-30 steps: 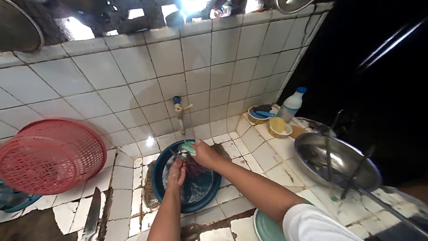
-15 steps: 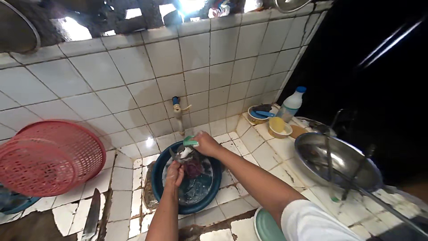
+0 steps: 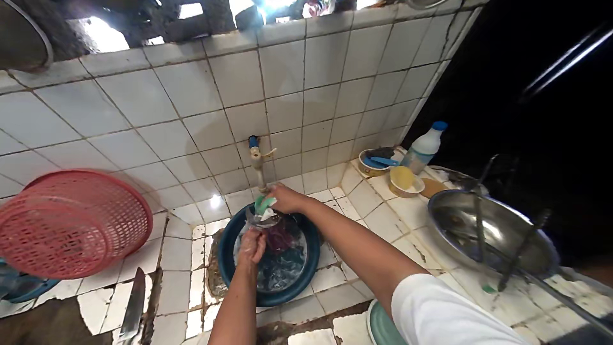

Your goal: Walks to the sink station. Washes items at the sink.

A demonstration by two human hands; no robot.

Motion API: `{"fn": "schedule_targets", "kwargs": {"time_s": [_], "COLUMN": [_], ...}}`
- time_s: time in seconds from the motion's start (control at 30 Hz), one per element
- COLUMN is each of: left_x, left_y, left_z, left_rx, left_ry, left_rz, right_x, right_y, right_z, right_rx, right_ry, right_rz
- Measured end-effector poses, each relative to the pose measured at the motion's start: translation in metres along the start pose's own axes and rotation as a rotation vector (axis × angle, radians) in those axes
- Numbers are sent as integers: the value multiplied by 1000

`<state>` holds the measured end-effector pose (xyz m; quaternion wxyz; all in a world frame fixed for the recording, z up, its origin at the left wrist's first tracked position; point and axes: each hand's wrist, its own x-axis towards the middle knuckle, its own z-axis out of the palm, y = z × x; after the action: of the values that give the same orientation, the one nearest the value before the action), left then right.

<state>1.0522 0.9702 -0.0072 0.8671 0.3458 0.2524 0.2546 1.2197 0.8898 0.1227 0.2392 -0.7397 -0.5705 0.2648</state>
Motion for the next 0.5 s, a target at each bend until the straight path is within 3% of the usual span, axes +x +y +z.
{"fn": "schedule_targets", "kwargs": {"time_s": [0.17,0.5], "left_x": [-4,0], "left_y": [8,0], "left_z": [10,2], "left_rx": [-61,-60], "left_ry": [100,158], "left_rz": [33,-9], "right_x": [-7,-64], "right_y": [13,1], "right_z": [2,16], "right_rx": [-19,-239], "right_ry": [77,-43], "right_rz": [58,12]}}
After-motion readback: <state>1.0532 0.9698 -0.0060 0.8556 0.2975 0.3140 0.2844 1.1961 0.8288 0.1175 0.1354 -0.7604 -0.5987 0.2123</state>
